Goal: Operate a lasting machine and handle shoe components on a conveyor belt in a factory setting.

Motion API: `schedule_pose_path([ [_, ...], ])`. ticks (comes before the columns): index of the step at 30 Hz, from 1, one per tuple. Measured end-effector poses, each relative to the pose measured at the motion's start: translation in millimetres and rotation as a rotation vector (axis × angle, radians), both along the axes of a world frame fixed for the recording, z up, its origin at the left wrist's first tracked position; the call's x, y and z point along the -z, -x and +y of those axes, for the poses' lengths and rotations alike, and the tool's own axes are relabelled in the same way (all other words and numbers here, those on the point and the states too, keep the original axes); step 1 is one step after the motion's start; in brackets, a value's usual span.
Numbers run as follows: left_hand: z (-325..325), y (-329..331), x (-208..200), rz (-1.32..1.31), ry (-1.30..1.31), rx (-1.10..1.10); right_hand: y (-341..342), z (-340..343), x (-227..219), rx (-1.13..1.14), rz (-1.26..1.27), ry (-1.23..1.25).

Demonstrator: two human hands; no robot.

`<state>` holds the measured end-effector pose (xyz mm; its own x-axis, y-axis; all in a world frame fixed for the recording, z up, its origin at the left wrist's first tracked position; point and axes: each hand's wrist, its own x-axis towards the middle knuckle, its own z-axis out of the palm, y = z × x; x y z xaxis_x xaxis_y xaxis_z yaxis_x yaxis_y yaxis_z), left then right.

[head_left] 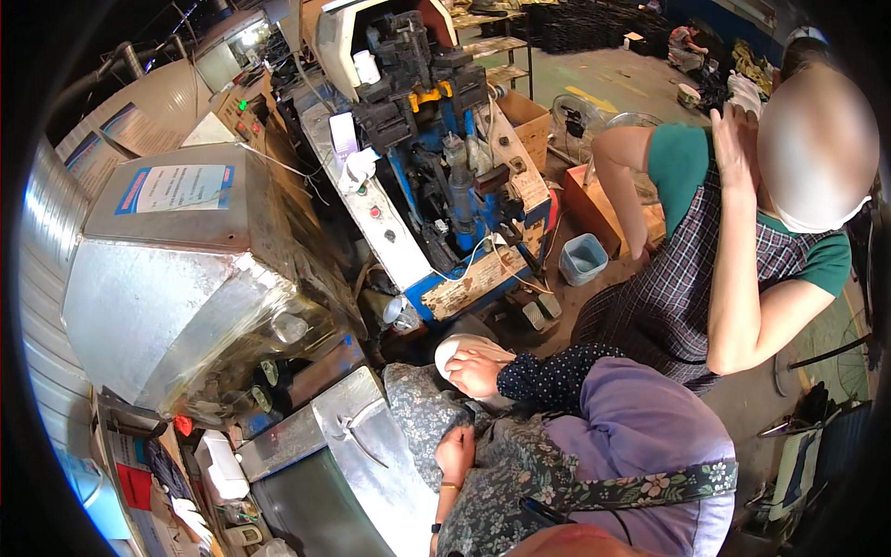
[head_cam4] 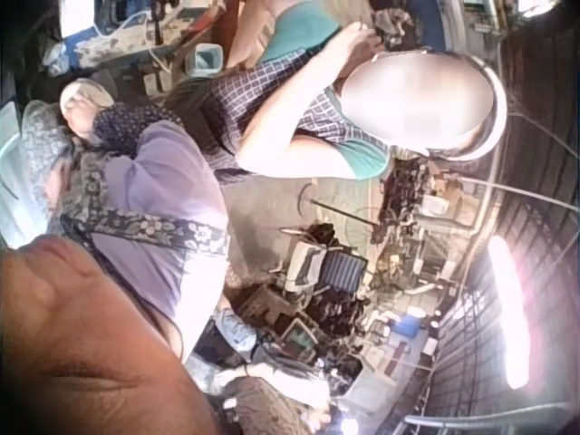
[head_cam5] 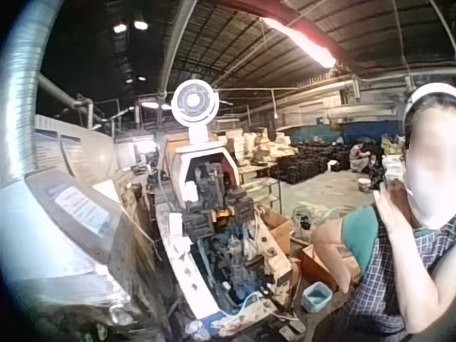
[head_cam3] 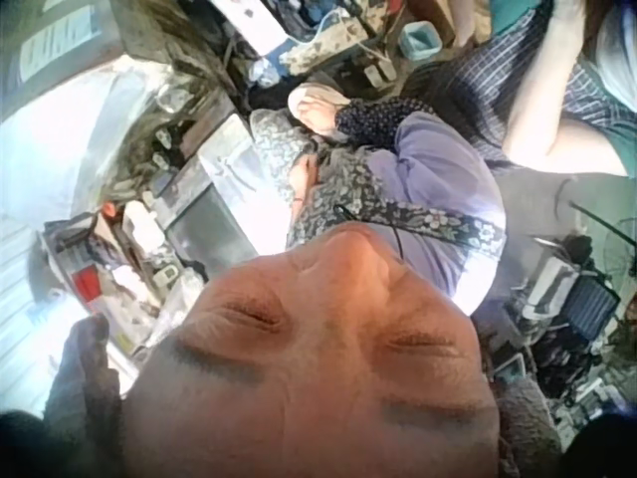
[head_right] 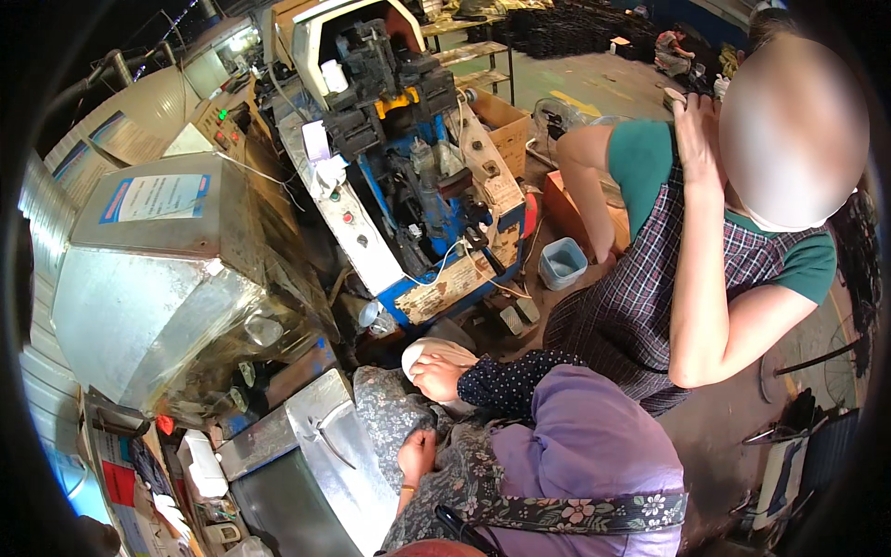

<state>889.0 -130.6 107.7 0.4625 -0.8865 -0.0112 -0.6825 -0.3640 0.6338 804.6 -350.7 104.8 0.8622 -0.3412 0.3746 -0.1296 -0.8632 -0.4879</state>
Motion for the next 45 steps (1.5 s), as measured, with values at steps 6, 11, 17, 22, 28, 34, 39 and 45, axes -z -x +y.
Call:
schedule_pose_path([
  [6, -1.9, -4.5, -4.1, 0.118, 0.008, -0.025, -1.3, 2.9, 1.8, -0.033, 0.022, 0.011],
  [11, 0.4, -7.4, 0.3, 0.126, -0.005, 0.004, -2.4, 2.4, 1.8, -0.049, 0.018, 0.03],
  [17, -1.0, -9.0, -7.9, 0.214, -0.004, -0.026, -0.9, 4.6, -3.2, -0.022, 0.002, 0.041],
  [22, 0.0, -6.8, -15.2, 0.221, -0.03, -0.022, -1.2, 6.3, -7.9, -0.038, 0.01, 0.059],
  [28, 0.9, -5.5, -15.2, 0.209, -0.012, -0.041, -1.4, 5.4, -5.8, -0.059, -0.03, 0.072],
  [34, 2.1, -7.2, -7.4, 0.167, -0.015, -0.057, -0.5, 8.0, -2.4, -0.035, -0.021, 0.063],
  [39, 2.8, -7.9, -5.0, 0.169, 0.032, -0.028, -1.0, 9.2, -1.9, -0.056, -0.043, 0.066],
  [45, 3.2, -9.8, 1.7, 0.144, 0.012, 0.003, -1.5, 6.1, -2.2, -0.082, 0.029, 0.07],
])
